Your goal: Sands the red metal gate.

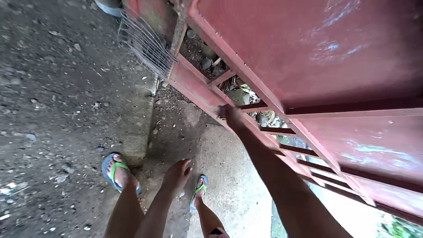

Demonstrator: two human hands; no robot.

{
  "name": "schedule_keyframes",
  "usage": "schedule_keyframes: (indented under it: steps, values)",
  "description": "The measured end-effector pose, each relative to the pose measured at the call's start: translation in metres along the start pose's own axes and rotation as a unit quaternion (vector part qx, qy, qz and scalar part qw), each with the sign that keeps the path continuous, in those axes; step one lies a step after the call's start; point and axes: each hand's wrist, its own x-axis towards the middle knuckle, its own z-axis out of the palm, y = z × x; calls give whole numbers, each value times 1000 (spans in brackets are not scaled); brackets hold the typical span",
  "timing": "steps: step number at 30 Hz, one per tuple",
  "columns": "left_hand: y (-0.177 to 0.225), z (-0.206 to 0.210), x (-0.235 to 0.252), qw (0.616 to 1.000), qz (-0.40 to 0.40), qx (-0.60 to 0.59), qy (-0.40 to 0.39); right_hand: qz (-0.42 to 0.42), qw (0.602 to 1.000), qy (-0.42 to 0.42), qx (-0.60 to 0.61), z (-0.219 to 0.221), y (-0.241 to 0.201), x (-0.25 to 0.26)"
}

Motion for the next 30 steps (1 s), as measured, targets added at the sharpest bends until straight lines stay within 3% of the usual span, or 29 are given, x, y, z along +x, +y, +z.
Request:
schedule_keyframes:
  steps: [2, 6, 9, 12, 14, 17, 19, 21, 23, 25, 26, 27, 30]
  values:
    - [-4, 1, 1, 1000, -15, 7, 5, -22, 997, 0, 73, 16, -9, -11]
    - [-5, 0, 2, 999, -44, 28, -5, 25, 969, 221, 103, 11, 22, 27]
    - [-2, 4, 5, 998, -37, 43, -20, 91, 965, 206, 136, 14, 11, 53]
    - [0, 4, 5, 997, -39, 50, -33, -9, 970, 194, 143, 52, -28, 25]
    - [2, 1, 5, 997, -41, 54, -34, -58, 971, 166, 160, 67, -30, 4]
    - [2, 0, 5, 997, -51, 53, -23, -39, 943, 288, 164, 57, 6, 15]
    - [3, 4, 7, 996, -50, 62, -26, 7, 932, 322, 168, 49, 19, 41]
    - [8, 9, 10, 995, -49, 71, -39, 15, 958, 249, 140, 51, 0, 42]
    - [9, 12, 13, 996, -42, 71, -39, -67, 978, 138, 138, 63, -32, 15]
    - [8, 14, 15, 996, -39, 69, -39, -71, 973, 50, 216, 86, -32, -10]
    - [8, 12, 16, 996, -42, 65, -35, -24, 953, 61, 295, 97, -17, -19]
    - [6, 11, 16, 997, -44, 60, -28, 35, 909, 95, 405, 106, 4, -29]
    - [2, 16, 13, 997, -42, 56, -25, 188, 682, 239, 665, 105, 64, -46]
